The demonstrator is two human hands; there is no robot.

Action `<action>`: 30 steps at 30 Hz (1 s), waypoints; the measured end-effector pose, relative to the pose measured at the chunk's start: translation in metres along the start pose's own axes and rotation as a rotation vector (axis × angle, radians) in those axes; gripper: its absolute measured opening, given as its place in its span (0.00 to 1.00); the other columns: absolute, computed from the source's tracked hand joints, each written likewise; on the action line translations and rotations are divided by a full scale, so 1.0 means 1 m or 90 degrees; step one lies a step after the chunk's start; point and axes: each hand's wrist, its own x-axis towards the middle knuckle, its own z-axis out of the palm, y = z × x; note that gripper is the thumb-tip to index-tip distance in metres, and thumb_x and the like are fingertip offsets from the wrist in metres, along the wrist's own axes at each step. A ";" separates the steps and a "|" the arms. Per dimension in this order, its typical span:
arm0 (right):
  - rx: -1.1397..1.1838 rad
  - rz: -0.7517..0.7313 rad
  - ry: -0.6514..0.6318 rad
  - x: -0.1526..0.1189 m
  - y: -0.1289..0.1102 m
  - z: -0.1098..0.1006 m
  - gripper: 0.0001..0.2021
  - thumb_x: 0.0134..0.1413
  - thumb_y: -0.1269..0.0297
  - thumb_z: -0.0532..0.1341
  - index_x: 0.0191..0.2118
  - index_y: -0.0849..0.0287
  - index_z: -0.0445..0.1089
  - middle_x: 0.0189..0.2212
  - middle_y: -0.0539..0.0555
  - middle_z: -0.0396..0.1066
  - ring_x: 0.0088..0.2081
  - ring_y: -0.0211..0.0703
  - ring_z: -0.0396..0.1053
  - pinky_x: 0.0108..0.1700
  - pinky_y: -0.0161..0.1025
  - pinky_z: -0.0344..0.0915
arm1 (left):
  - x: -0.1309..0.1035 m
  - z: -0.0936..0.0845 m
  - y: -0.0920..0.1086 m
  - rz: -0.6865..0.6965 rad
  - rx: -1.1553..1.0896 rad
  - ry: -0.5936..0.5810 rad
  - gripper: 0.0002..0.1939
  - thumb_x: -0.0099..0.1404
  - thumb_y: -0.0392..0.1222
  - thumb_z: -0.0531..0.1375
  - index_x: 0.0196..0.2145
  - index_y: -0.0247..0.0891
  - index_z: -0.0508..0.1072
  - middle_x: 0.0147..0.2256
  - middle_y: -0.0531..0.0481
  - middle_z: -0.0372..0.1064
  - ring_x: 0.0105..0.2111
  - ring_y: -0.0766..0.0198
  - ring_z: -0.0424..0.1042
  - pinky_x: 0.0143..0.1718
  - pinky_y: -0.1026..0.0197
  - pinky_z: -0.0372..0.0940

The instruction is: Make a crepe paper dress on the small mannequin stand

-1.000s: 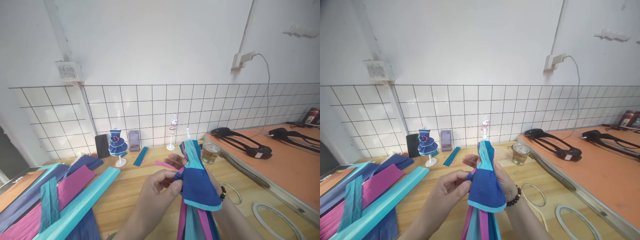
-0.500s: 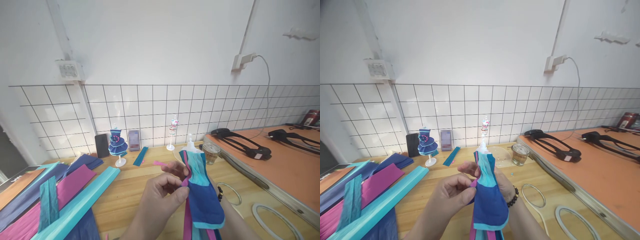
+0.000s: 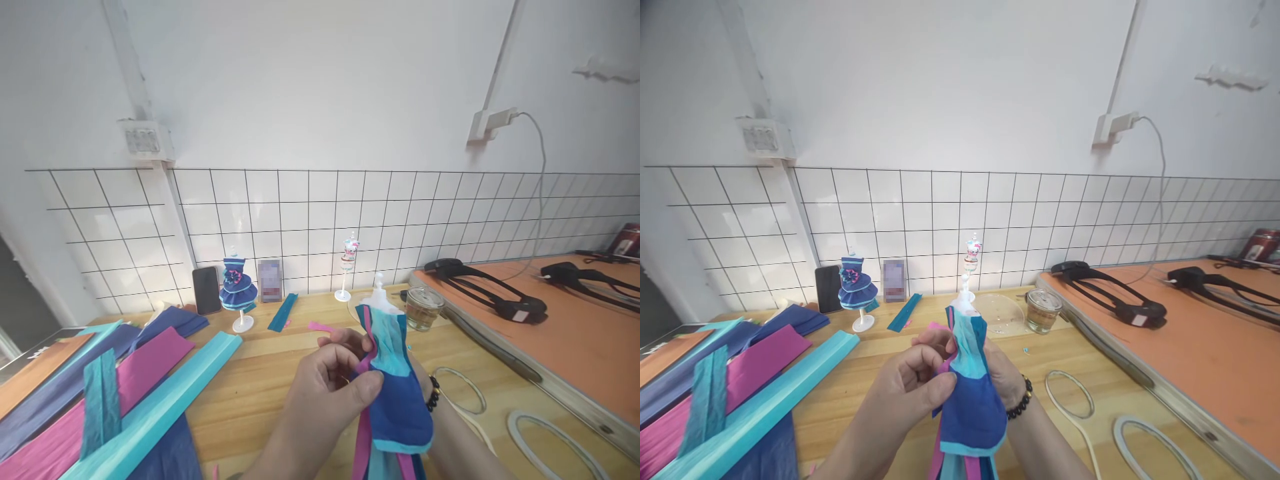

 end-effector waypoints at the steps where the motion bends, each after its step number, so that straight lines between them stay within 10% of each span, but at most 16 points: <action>1: 0.017 0.013 -0.023 0.001 -0.002 0.002 0.15 0.43 0.47 0.63 0.26 0.54 0.71 0.33 0.54 0.74 0.40 0.53 0.70 0.41 0.49 0.64 | 0.001 0.000 -0.001 -0.001 -0.004 0.002 0.14 0.48 0.47 0.66 0.20 0.36 0.67 0.24 0.53 0.62 0.23 0.70 0.60 0.24 0.66 0.57; 7: 0.025 0.035 0.005 0.008 -0.013 0.019 0.14 0.48 0.53 0.63 0.38 0.55 0.72 0.34 0.53 0.73 0.35 0.43 0.70 0.39 0.41 0.65 | 0.007 -0.009 -0.008 0.030 0.076 0.049 0.12 0.50 0.46 0.65 0.23 0.36 0.67 0.24 0.53 0.64 0.25 0.69 0.60 0.27 0.65 0.56; 18: -0.124 -0.057 0.128 0.004 -0.038 0.026 0.08 0.42 0.57 0.68 0.28 0.56 0.76 0.24 0.50 0.73 0.28 0.39 0.68 0.31 0.34 0.64 | 0.014 -0.019 0.002 0.030 0.020 0.034 0.15 0.49 0.46 0.65 0.31 0.35 0.68 0.28 0.52 0.63 0.27 0.68 0.62 0.28 0.65 0.58; 30: -0.295 -0.034 0.009 -0.004 -0.045 0.028 0.13 0.47 0.60 0.65 0.41 0.53 0.75 0.34 0.53 0.76 0.35 0.44 0.71 0.37 0.37 0.67 | 0.013 -0.019 0.002 0.134 0.285 0.132 0.07 0.54 0.39 0.59 0.33 0.37 0.68 0.31 0.49 0.68 0.34 0.60 0.67 0.36 0.58 0.61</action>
